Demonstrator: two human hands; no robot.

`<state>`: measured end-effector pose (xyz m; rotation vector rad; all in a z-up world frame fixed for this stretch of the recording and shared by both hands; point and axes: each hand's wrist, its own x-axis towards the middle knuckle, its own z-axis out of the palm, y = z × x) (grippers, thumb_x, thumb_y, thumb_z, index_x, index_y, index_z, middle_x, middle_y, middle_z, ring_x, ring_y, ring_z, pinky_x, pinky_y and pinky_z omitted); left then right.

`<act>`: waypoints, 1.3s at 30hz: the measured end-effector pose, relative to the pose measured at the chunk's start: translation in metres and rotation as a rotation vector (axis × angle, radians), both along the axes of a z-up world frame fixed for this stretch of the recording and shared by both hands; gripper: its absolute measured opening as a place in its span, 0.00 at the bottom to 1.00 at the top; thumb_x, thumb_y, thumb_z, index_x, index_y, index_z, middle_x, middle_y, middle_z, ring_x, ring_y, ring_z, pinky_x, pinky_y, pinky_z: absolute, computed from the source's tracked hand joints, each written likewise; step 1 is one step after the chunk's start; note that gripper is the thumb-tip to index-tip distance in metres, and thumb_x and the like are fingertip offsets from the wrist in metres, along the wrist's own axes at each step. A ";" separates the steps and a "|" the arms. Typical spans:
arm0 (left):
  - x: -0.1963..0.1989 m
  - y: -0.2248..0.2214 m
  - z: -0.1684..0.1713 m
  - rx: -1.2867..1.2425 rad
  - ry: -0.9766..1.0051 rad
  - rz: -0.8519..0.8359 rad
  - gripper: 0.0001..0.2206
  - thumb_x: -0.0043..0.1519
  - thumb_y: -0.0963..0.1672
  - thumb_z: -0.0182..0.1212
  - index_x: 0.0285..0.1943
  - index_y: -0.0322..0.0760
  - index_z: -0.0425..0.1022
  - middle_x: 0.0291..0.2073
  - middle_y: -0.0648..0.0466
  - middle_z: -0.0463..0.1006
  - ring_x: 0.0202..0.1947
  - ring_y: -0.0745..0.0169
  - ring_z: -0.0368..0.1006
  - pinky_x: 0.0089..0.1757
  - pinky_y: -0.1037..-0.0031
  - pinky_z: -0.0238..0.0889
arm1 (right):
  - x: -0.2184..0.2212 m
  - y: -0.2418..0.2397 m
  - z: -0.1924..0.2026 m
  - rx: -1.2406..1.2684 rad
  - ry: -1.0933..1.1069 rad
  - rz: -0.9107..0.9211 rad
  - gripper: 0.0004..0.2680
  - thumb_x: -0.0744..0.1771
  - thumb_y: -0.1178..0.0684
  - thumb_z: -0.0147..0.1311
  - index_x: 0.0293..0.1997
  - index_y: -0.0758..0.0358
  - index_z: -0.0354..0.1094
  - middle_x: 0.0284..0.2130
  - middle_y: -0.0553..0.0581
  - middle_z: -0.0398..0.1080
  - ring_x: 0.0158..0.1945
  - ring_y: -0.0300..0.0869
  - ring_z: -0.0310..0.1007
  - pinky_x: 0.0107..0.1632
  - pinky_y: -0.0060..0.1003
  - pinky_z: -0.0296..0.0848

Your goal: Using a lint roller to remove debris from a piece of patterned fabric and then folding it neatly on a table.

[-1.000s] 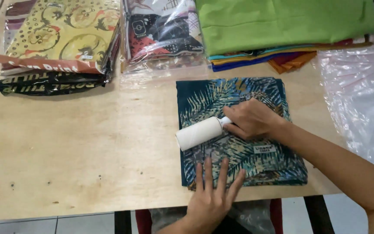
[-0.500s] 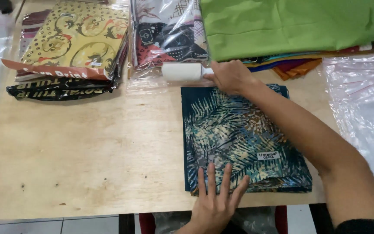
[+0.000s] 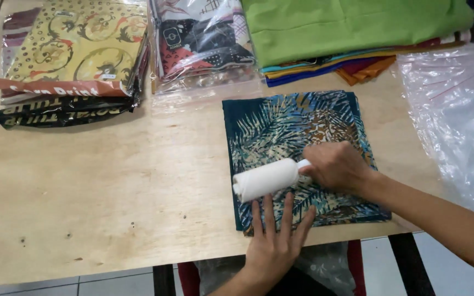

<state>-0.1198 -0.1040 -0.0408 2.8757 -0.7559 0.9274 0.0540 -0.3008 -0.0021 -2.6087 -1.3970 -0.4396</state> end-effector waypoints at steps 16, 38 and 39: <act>0.001 0.001 0.002 0.029 0.038 0.002 0.25 0.74 0.53 0.52 0.80 0.54 0.57 0.72 0.40 0.64 0.65 0.19 0.63 0.59 0.34 0.61 | 0.183 0.019 -0.031 -0.111 -0.085 -0.263 0.21 0.76 0.39 0.34 0.25 0.56 0.58 0.12 0.53 0.60 0.12 0.49 0.59 0.17 0.46 0.54; 0.002 0.000 -0.009 -0.004 -0.003 -0.033 0.25 0.72 0.51 0.53 0.80 0.53 0.58 0.70 0.37 0.66 0.62 0.17 0.66 0.58 0.30 0.59 | 0.056 -0.038 -0.026 0.228 -0.174 -0.286 0.17 0.71 0.52 0.39 0.19 0.62 0.58 0.14 0.58 0.59 0.16 0.49 0.57 0.21 0.48 0.51; 0.001 0.000 -0.009 -0.025 0.015 -0.047 0.23 0.73 0.50 0.50 0.79 0.54 0.61 0.69 0.37 0.68 0.63 0.15 0.65 0.58 0.29 0.57 | 0.060 -0.047 -0.039 0.188 -0.132 -0.330 0.18 0.71 0.52 0.41 0.18 0.62 0.59 0.14 0.59 0.61 0.16 0.49 0.60 0.20 0.48 0.53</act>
